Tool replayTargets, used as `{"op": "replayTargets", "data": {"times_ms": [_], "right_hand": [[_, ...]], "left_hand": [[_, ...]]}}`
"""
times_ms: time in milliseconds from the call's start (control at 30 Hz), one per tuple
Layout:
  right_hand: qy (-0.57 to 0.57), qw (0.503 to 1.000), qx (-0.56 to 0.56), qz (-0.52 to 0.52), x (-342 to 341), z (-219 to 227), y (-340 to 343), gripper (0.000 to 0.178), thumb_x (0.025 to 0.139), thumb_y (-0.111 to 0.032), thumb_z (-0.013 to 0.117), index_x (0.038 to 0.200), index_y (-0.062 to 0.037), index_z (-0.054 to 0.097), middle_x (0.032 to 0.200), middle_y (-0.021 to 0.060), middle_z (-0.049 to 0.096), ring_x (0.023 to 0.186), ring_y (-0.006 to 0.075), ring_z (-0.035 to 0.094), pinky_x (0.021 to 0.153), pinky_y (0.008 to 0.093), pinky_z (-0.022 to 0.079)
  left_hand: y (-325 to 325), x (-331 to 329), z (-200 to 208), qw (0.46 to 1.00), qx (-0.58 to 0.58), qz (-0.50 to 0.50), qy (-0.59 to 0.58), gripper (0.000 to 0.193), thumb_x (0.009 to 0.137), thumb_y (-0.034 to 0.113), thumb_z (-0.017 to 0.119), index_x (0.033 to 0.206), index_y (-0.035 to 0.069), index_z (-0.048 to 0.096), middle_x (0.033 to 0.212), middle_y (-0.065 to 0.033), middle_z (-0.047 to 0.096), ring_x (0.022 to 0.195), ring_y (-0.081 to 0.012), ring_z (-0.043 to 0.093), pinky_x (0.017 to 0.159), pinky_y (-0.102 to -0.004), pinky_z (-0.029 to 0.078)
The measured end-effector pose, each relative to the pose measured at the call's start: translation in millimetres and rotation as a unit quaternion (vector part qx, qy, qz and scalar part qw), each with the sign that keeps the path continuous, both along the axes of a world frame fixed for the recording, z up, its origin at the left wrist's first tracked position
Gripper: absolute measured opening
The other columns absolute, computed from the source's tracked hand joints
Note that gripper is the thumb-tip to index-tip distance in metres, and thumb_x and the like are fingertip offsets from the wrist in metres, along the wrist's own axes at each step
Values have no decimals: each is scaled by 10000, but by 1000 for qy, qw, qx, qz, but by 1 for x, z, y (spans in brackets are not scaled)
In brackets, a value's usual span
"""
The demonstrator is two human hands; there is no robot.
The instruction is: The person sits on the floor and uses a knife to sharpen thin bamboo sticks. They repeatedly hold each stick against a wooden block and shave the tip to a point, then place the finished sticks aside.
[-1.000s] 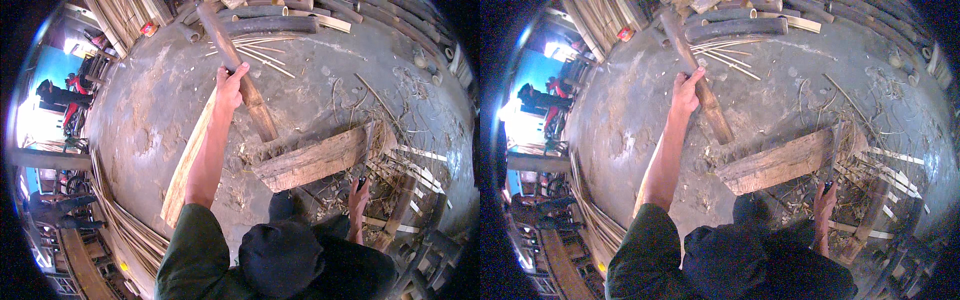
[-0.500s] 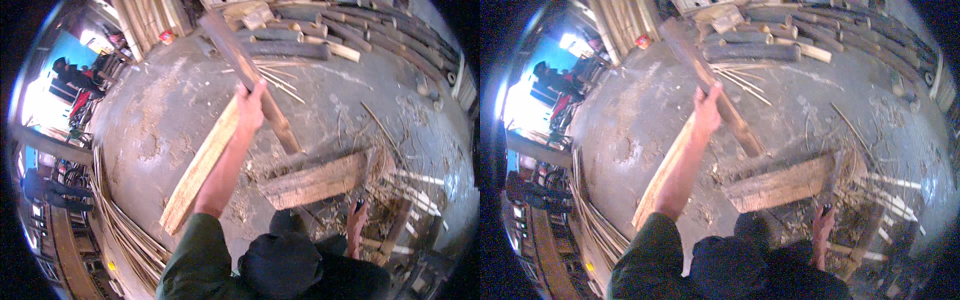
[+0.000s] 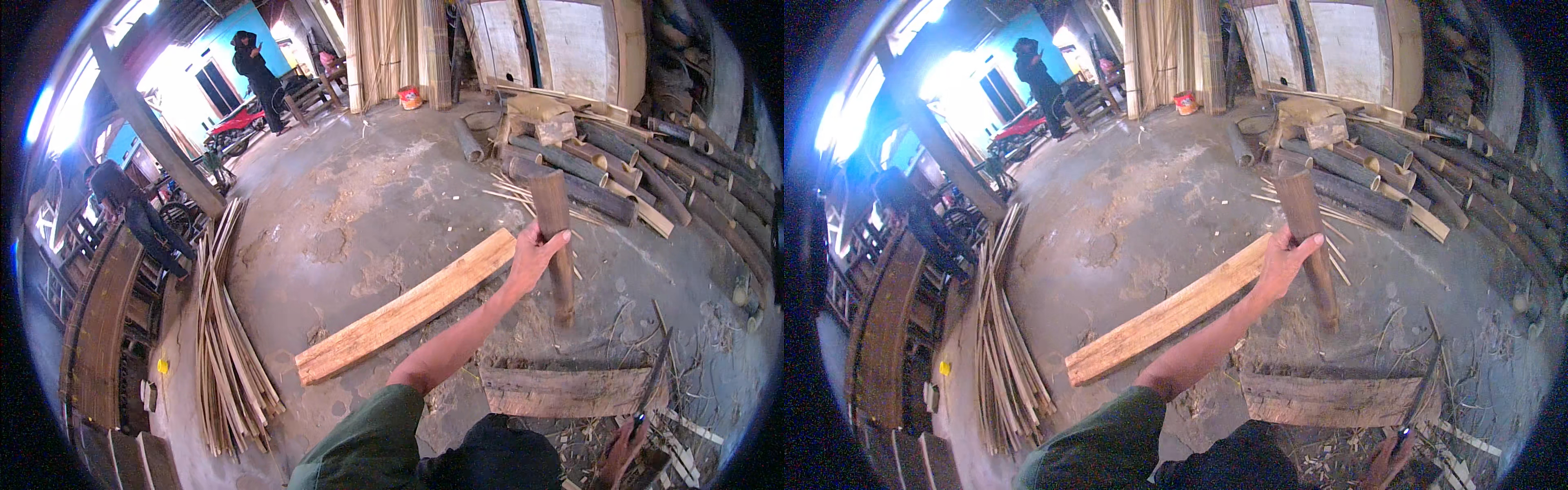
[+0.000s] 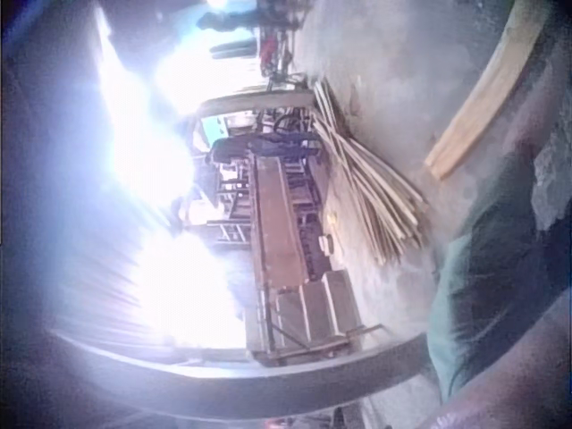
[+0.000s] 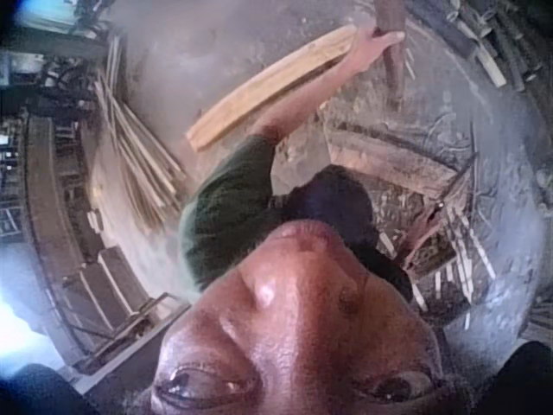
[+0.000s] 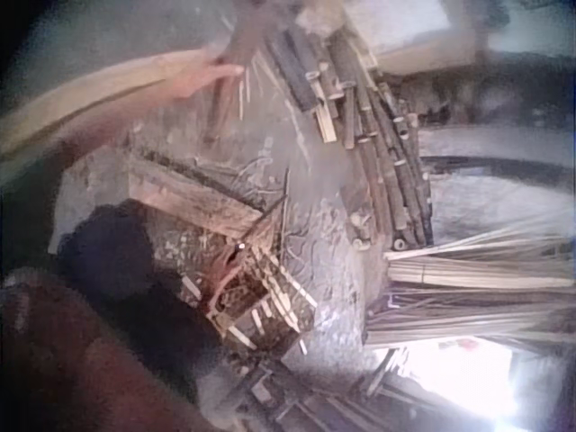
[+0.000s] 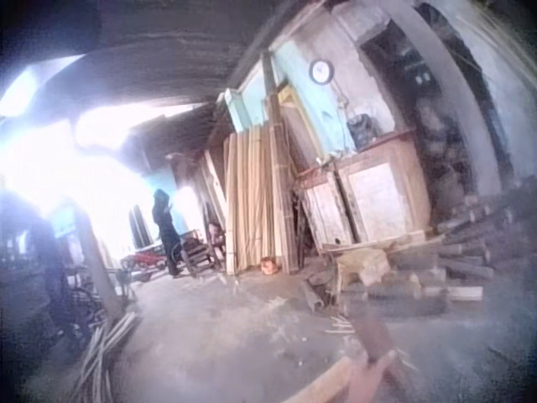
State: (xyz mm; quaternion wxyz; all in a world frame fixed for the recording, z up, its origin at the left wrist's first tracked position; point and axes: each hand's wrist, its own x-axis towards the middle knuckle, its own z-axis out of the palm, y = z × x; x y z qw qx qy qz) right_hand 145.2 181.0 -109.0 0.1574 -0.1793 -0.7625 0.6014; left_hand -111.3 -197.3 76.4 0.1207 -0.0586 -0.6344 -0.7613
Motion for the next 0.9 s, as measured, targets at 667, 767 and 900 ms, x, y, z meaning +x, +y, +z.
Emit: {"op": "replayTargets", "data": {"times_ms": [667, 767, 900], "right_hand": [[61, 948, -26, 310, -55, 345, -126, 459, 1012, -245, 454, 1411, -46, 344, 719, 18, 500, 502, 71, 473, 446, 238, 398], [51, 945, -35, 320, -57, 339, -129, 437, 1001, -224, 483, 1388, -43, 392, 690, 2, 522, 528, 69, 496, 492, 248, 403], [33, 945, -33, 323, -58, 336, -129, 425, 993, -214, 500, 1378, -50, 423, 726, 18, 558, 567, 75, 521, 520, 252, 415]], "left_hand": [[45, 55, 64, 990, -110, -68, 57, 198, 869, 121, 708, 1045, 29, 705, 942, 18, 705, 839, -43, 596, 764, -237, 493], [49, 69, 62, 988, -122, -87, 49, 200, 866, 116, 710, 1044, 27, 707, 934, 11, 710, 828, -44, 601, 757, -229, 493], [52, 75, 56, 982, -147, -110, 43, 230, 854, 117, 723, 1058, 12, 702, 887, -6, 714, 777, -45, 598, 708, -232, 498]]}}
